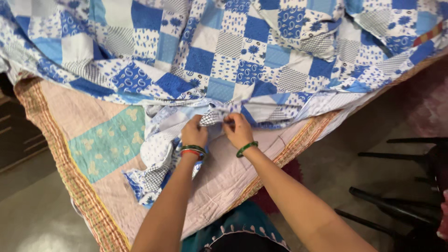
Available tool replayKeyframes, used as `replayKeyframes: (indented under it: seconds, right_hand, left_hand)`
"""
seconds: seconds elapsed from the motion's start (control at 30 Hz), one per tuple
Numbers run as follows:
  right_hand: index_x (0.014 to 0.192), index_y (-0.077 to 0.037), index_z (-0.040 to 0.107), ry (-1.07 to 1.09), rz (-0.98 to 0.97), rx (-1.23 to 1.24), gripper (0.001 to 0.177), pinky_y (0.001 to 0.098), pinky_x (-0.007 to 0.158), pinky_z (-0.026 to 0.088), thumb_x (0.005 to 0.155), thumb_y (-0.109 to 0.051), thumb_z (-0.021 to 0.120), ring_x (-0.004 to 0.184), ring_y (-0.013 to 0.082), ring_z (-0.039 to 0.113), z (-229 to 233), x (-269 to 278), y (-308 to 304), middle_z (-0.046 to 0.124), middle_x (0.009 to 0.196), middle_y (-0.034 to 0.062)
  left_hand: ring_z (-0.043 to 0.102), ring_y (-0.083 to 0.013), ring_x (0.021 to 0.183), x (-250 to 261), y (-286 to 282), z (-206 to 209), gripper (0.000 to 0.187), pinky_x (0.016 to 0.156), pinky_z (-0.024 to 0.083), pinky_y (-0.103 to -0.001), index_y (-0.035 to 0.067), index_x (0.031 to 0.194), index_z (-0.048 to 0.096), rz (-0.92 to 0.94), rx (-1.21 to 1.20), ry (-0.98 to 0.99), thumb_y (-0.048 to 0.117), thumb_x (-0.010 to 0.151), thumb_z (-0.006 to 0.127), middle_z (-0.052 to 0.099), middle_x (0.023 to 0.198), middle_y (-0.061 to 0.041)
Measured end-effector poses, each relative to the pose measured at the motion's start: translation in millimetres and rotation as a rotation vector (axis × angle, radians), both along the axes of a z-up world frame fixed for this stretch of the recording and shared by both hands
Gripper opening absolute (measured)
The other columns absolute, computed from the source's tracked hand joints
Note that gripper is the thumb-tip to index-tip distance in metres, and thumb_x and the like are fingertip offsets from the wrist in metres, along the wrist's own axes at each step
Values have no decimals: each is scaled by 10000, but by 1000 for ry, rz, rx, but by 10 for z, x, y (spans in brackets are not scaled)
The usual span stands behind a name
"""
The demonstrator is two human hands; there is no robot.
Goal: The person puts a blue patterned pillowcase onto a striped pillow and then smoothes a sheet across a bed before placing a fabric bundle on a wooden cabinet.
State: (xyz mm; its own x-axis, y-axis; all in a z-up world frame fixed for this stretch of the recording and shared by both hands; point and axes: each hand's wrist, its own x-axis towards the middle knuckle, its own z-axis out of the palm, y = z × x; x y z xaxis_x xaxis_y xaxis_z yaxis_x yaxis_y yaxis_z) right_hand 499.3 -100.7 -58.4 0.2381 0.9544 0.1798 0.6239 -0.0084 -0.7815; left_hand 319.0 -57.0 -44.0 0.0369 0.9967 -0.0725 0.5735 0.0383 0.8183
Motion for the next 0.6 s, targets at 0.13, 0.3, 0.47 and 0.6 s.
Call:
replayKeyframes:
  seconds: [0.13, 0.3, 0.47, 0.6]
  right_hand:
    - [1240, -69, 501, 138, -200, -278, 498, 347, 676, 558, 869, -272, 764, 762, 237, 707, -201, 162, -184, 699, 933, 151]
    - [1296, -76, 491, 670, -421, -623, 585, 372, 616, 567, 942, -536, 560, 729, 228, 736, -62, 208, -140, 688, 1067, 115]
    - [1374, -126, 504, 787, -415, -646, 683, 324, 646, 565, 939, -652, 502, 758, 188, 728, 201, 279, 16, 686, 1143, 82]
    - [1351, -130, 509, 785, -408, -655, 653, 320, 650, 557, 932, -630, 528, 756, 179, 715, 177, 478, 7, 691, 1148, 80]
  left_hand:
    - [694, -372, 765, -99, 203, 308, 289, 724, 545, -470, 28, 1077, 711, -20, 129, -82, 119, 808, 659, 713, 880, -206]
    - [640, -332, 794, -134, 308, 782, 199, 726, 509, -427, 10, 1055, 676, 62, 387, -208, 96, 876, 690, 633, 898, -168]
    - [614, -369, 1126, -263, 524, 809, 291, 978, 511, -429, 24, 1177, 654, 187, 459, -222, 72, 890, 677, 569, 1214, -196]
    - [521, -453, 1244, -355, 606, 303, 624, 1062, 450, -466, -24, 1391, 496, 134, 285, -37, 142, 842, 744, 407, 1415, -284]
